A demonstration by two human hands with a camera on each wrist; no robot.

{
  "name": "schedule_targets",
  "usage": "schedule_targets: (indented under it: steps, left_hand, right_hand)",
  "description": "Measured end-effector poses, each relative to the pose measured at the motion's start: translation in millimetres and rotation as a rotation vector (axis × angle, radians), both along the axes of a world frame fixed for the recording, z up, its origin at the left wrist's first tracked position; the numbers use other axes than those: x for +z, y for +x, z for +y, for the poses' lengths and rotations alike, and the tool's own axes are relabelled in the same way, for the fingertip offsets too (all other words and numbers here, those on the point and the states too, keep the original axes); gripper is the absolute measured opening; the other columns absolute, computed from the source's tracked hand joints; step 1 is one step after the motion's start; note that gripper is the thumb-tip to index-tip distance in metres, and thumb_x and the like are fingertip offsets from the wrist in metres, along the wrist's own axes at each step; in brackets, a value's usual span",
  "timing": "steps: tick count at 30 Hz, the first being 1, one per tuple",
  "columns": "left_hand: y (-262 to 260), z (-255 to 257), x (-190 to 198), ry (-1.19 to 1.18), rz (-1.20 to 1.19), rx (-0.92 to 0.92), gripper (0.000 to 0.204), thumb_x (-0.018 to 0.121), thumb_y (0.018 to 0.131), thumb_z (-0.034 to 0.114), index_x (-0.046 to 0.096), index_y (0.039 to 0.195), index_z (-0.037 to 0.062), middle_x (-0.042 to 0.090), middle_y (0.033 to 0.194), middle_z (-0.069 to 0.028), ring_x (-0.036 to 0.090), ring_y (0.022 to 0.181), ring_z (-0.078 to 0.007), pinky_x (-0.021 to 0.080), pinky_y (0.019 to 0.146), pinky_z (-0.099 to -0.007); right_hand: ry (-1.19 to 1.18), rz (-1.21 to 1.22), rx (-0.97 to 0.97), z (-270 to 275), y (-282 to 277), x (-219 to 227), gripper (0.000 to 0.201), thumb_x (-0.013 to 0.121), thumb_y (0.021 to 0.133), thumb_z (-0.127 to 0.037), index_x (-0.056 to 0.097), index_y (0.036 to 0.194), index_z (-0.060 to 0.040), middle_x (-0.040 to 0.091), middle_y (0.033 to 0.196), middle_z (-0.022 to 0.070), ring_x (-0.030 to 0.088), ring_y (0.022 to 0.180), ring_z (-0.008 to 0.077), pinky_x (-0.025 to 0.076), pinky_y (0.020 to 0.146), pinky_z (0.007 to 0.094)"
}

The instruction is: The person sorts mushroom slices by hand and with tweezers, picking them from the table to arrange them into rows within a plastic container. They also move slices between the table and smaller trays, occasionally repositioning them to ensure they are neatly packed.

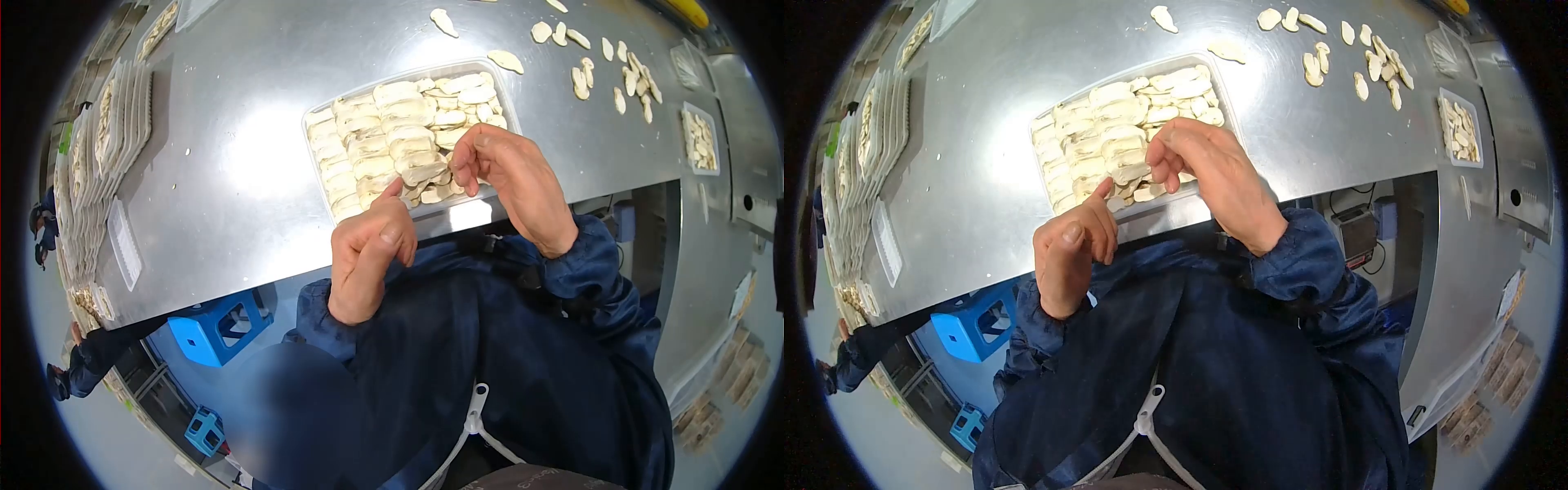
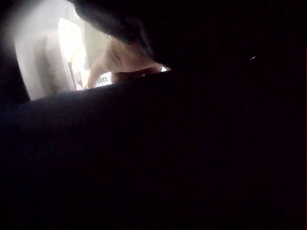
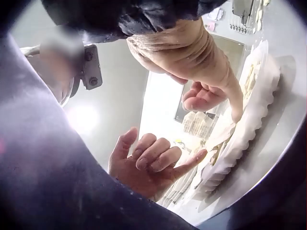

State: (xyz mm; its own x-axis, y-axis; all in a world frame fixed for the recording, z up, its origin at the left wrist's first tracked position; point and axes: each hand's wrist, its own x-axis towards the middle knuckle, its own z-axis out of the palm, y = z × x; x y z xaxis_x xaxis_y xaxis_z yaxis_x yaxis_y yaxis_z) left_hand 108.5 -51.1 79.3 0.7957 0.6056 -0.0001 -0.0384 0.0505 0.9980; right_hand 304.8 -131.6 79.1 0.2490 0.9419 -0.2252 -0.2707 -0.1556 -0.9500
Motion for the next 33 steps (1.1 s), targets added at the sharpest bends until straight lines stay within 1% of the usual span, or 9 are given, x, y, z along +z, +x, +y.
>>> schedule_targets:
  steps: [8,17,20,25,27,28,29,32,33]
  left_hand:
    - [1,0,1,0.013,0.000,0.007,0.050,0.043,0.097,0.039,0.045,0.059,0.0065,0.049,0.057,-0.0071,0.047,0.059,-0.0188,0.019,0.118,-0.0558]
    - [-6,1,0,0.035,-0.031,-0.015,0.041,0.046,0.098,0.030,0.047,0.064,0.0060,0.048,0.062,-0.0020,0.048,0.063,-0.0149,0.021,0.117,-0.0505]
    - [-2,0,0,0.051,0.010,0.044,0.050,0.044,0.097,0.039,0.043,0.058,0.0066,0.048,0.056,-0.0063,0.046,0.057,-0.0187,0.021,0.118,-0.0559]
    - [-9,1,7,0.128,0.007,0.110,0.054,0.044,0.099,0.041,0.042,0.058,0.0058,0.047,0.055,-0.0069,0.045,0.055,-0.0184,0.026,0.116,-0.0566]
    - [-22,5,9,0.205,0.000,0.174,0.055,0.043,0.100,0.042,0.041,0.058,0.0057,0.046,0.055,-0.0072,0.045,0.055,-0.0180,0.027,0.116,-0.0568]
    - [-34,10,7,0.255,-0.003,0.212,0.056,0.043,0.100,0.042,0.041,0.058,0.0057,0.046,0.056,-0.0074,0.045,0.055,-0.0177,0.027,0.117,-0.0569]
    - [-48,16,3,0.337,0.009,0.300,0.054,0.042,0.101,0.040,0.041,0.060,0.0060,0.047,0.057,-0.0074,0.045,0.056,-0.0173,0.027,0.116,-0.0565]
    - [-80,29,-9,0.551,0.135,0.557,0.045,0.040,0.102,0.032,0.044,0.067,0.0046,0.052,0.068,-0.0083,0.048,0.065,-0.0171,0.029,0.116,-0.0531]
    - [-90,32,-16,0.583,0.228,0.632,0.039,0.041,0.101,0.027,0.048,0.072,0.0027,0.053,0.072,-0.0081,0.050,0.072,-0.0180,0.029,0.116,-0.0505]
  right_hand:
    - [0.003,0.004,0.010,1,1,-2,0.031,0.037,0.099,-0.018,0.059,0.089,0.0010,0.056,0.080,0.0050,0.048,0.075,0.0132,0.041,0.073,0.0276]
    - [0.004,0.070,0.005,2,-3,0,0.028,0.041,0.100,-0.018,0.059,0.089,0.0014,0.057,0.081,0.0052,0.049,0.075,0.0131,0.042,0.073,0.0274]
    - [0.017,0.084,-0.011,2,-4,-2,0.028,0.041,0.100,-0.018,0.059,0.090,0.0016,0.057,0.081,0.0054,0.050,0.075,0.0131,0.043,0.074,0.0272]
    - [0.082,-0.047,-0.131,-9,27,12,0.019,0.051,0.098,-0.013,0.063,0.090,0.0003,0.059,0.078,0.0028,0.053,0.075,0.0089,0.045,0.070,0.0227]
    - [0.103,-0.334,-0.343,-20,67,15,0.015,0.057,0.096,-0.012,0.064,0.090,-0.0008,0.061,0.080,-0.0011,0.055,0.075,0.0077,0.045,0.070,0.0226]
    - [0.163,-0.621,-0.430,-28,98,11,0.014,0.058,0.094,-0.013,0.065,0.093,-0.0003,0.062,0.079,0.0015,0.055,0.075,0.0081,0.046,0.069,0.0241]
    - [-0.022,-0.971,-0.520,-36,123,20,0.014,0.059,0.091,-0.012,0.066,0.097,-0.0010,0.066,0.084,0.0090,0.063,0.078,0.0168,0.049,0.071,0.0312]
    - [-0.288,-1.580,-0.423,-56,186,10,0.014,0.057,0.090,-0.007,0.066,0.098,-0.0010,0.066,0.092,0.0118,0.063,0.078,0.0260,0.049,0.071,0.0343]
    - [-0.266,-1.528,-0.360,-58,191,5,0.016,0.056,0.089,-0.006,0.067,0.100,-0.0020,0.066,0.093,0.0134,0.063,0.080,0.0296,0.049,0.072,0.0361]
